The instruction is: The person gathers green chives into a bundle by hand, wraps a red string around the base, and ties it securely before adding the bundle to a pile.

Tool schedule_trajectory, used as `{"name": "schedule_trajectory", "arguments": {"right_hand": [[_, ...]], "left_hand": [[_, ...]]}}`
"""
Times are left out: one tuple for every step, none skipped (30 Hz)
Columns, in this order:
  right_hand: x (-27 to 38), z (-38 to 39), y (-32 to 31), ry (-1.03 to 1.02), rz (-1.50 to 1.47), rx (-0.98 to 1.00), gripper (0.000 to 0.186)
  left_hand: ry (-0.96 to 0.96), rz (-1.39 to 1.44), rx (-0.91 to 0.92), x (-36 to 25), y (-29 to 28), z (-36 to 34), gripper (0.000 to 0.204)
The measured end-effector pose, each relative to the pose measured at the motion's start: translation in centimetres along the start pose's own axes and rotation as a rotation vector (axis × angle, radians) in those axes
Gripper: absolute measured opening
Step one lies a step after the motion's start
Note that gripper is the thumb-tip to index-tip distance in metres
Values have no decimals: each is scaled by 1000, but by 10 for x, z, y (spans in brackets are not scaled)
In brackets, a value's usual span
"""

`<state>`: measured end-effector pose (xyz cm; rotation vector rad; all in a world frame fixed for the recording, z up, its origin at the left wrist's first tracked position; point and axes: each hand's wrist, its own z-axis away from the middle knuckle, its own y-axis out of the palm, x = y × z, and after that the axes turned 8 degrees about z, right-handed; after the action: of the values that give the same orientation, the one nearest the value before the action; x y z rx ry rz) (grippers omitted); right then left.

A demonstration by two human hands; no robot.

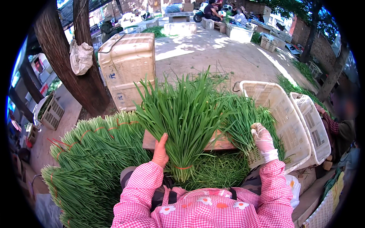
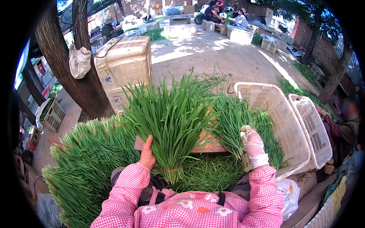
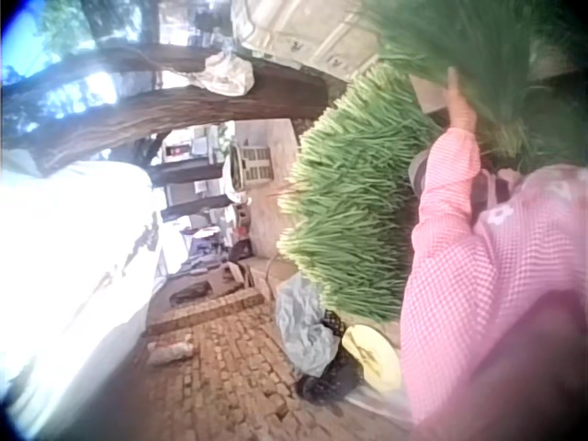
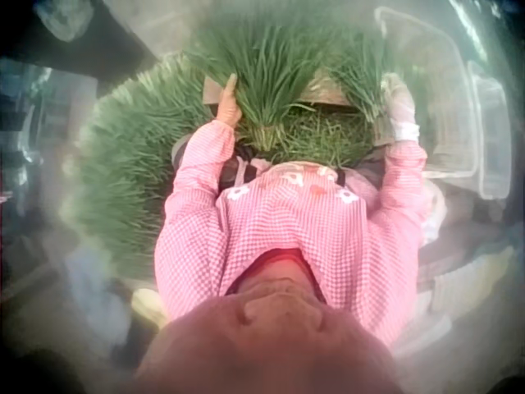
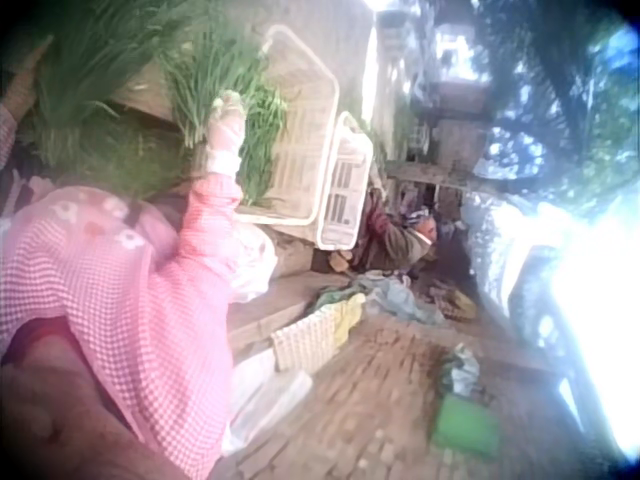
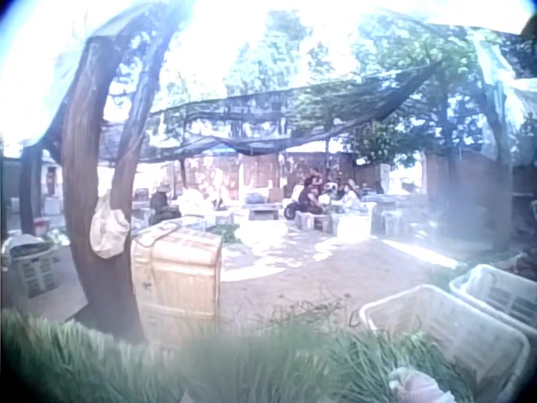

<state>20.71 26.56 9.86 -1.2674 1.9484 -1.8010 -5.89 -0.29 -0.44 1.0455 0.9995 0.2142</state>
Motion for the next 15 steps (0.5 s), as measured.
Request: {"name": "schedule_trajectory", "arguments": {"right_hand": [[-2, 0, 3, -35, -14, 97, 37], [-1, 3, 5, 15, -97, 218, 42], [20, 7, 5, 59, -183, 346, 47], [36, 11, 6, 112, -264, 468, 53], [46, 17, 19, 66, -443, 500, 62], [55, 24, 31, 28, -615, 525, 71], [71, 28, 38, 9, -755, 580, 68], [85, 30, 48, -26, -910, 651, 65], [50, 40, 108, -146, -794, 418, 59], [33, 42, 136, -177, -752, 329, 54], [19, 43, 168, -213, -716, 248, 49], [22, 40, 174, -156, -769, 317, 44], [27, 36, 168, -94, -805, 376, 40], [34, 38, 163, 67, -1099, 395, 35], [48, 35, 148, 222, -1393, 364, 30]], "left_hand": [[-11, 15, 14, -1, -1, -1, 51], [-21, 30, 27, -2, -2, -2, 51], [-26, 43, 33, -6, -6, -1, 52], [-23, 23, 37, -7, -4, 0, 50], [-17, 2, 40, -9, -3, 2, 49], [-21, -14, 47, -7, 0, 5, 48], [-32, -68, 93, -2, 3, 5, 47], [-24, -133, 121, -3, 1, 11, 45], [-37, -189, 175, 5, 6, 12, 44], [-41, -180, 177, 9, 10, 10, 42], [-33, -181, 166, 8, 10, 10, 41], [-23, -185, 133, 4, 3, 15, 39], [-22, -142, 82, 5, 0, 17, 40], [-22, -99, 33, 6, -1, 18, 40], [-13, -56, 6, 3, 5, 12, 41]]}}
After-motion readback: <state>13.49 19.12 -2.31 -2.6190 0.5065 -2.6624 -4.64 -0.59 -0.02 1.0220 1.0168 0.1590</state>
